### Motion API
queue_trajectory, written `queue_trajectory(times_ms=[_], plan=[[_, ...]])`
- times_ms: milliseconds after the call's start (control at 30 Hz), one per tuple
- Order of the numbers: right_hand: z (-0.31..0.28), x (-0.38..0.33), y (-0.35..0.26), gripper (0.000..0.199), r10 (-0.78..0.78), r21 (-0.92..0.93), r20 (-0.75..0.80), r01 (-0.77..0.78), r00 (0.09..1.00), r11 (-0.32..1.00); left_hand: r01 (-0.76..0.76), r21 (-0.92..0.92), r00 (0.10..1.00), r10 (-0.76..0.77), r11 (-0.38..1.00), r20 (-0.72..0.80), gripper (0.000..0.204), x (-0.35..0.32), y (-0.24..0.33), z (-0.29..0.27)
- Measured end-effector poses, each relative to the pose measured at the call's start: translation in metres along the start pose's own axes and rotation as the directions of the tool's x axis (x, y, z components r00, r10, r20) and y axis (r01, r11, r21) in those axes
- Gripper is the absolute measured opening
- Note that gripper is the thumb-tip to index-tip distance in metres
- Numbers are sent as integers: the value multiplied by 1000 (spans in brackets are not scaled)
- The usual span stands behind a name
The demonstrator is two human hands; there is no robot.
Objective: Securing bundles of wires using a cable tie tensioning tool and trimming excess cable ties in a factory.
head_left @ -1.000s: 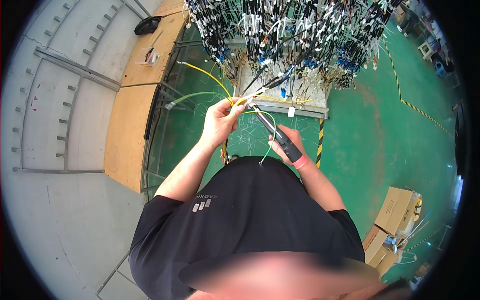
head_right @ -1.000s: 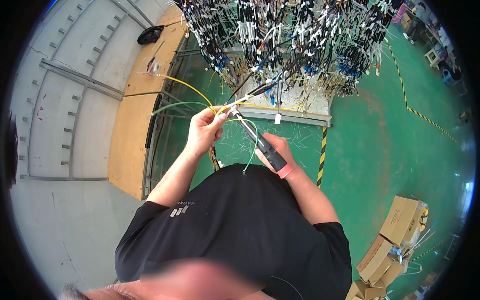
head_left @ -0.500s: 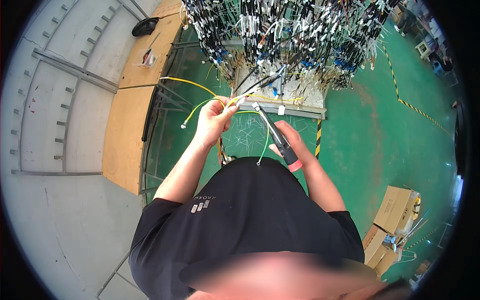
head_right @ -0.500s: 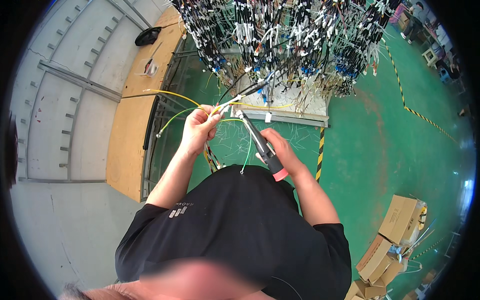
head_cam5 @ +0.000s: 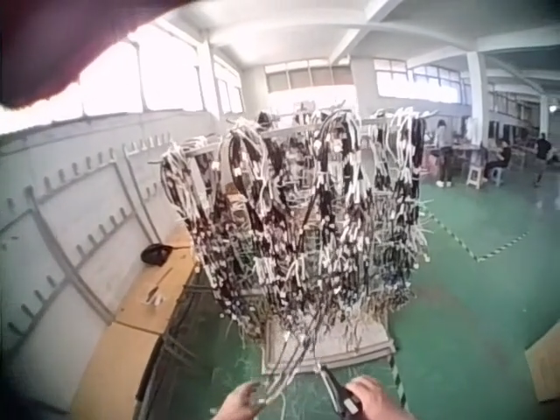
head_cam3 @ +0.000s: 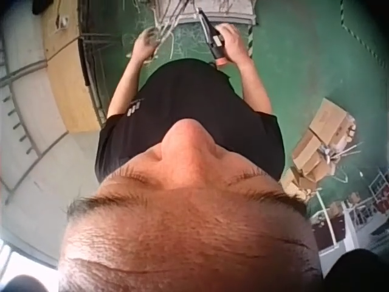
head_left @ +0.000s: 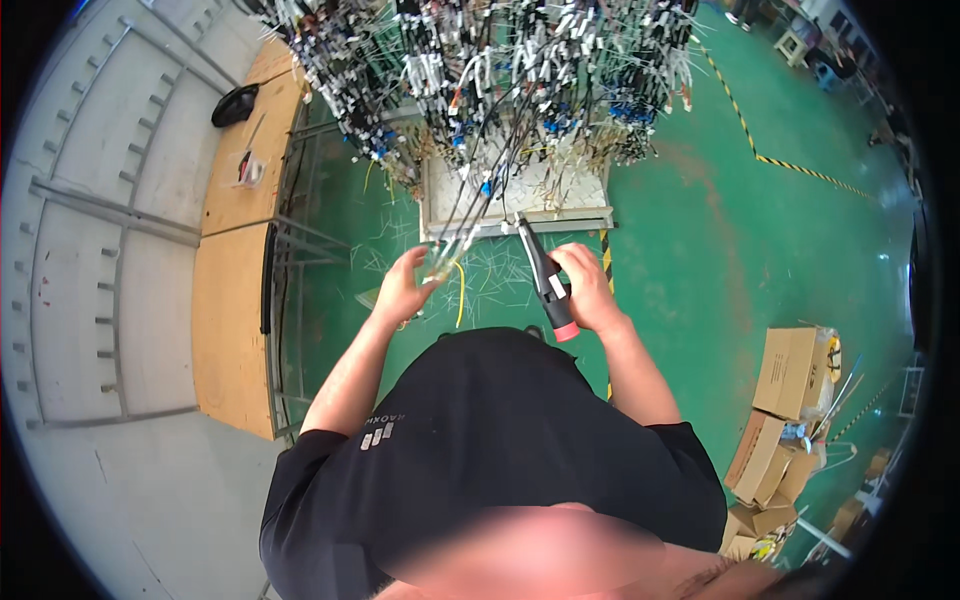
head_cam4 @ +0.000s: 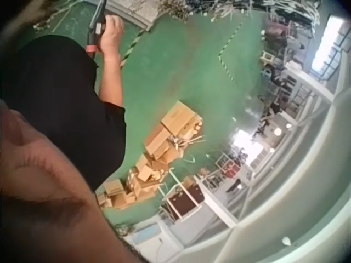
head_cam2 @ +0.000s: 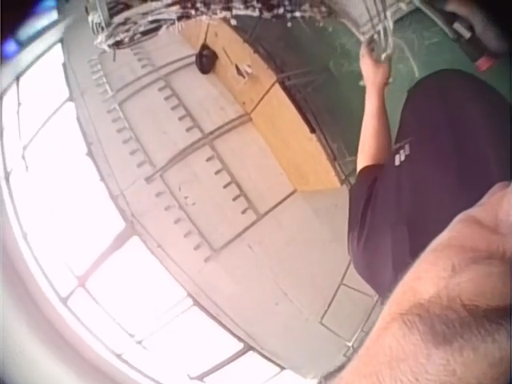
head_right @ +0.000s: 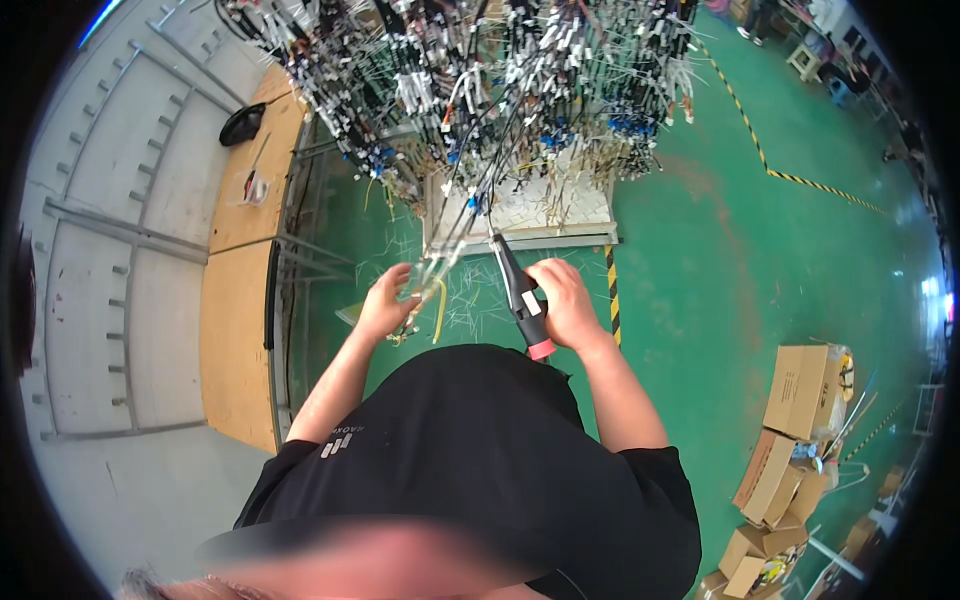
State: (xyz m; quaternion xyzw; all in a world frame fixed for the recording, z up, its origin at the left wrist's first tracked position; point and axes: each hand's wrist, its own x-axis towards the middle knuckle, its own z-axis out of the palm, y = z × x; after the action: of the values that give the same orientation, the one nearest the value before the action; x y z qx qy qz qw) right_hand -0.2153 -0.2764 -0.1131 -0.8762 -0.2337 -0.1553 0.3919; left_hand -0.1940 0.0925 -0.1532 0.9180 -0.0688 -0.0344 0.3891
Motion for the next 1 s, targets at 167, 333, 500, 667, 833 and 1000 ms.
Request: queue_trajectory(times_ms=[167,333,500,667,833,1000], plan=[[1,-13,6,36,63,70,39,-66,997,995,199,-346,977,-157,917,144,43,-2,5,33],[-1,-2,6,36,-1,98,117,-11,993,995,539,-663,832,-207,519,514,52,14,111,24],[-14,14,9,36,-67,98,180,50,981,994,455,-751,890,-230,479,393,34,36,126,59],[-20,1,24,36,-39,145,175,13,984,989,451,-783,892,-236,427,385,15,38,124,73],[-13,-29,58,38,108,217,194,-150,975,965,434,-731,897,-327,527,297,19,35,110,94],[5,-98,109,40,415,227,200,-454,887,861,384,-770,903,-382,510,198,23,36,107,103]])
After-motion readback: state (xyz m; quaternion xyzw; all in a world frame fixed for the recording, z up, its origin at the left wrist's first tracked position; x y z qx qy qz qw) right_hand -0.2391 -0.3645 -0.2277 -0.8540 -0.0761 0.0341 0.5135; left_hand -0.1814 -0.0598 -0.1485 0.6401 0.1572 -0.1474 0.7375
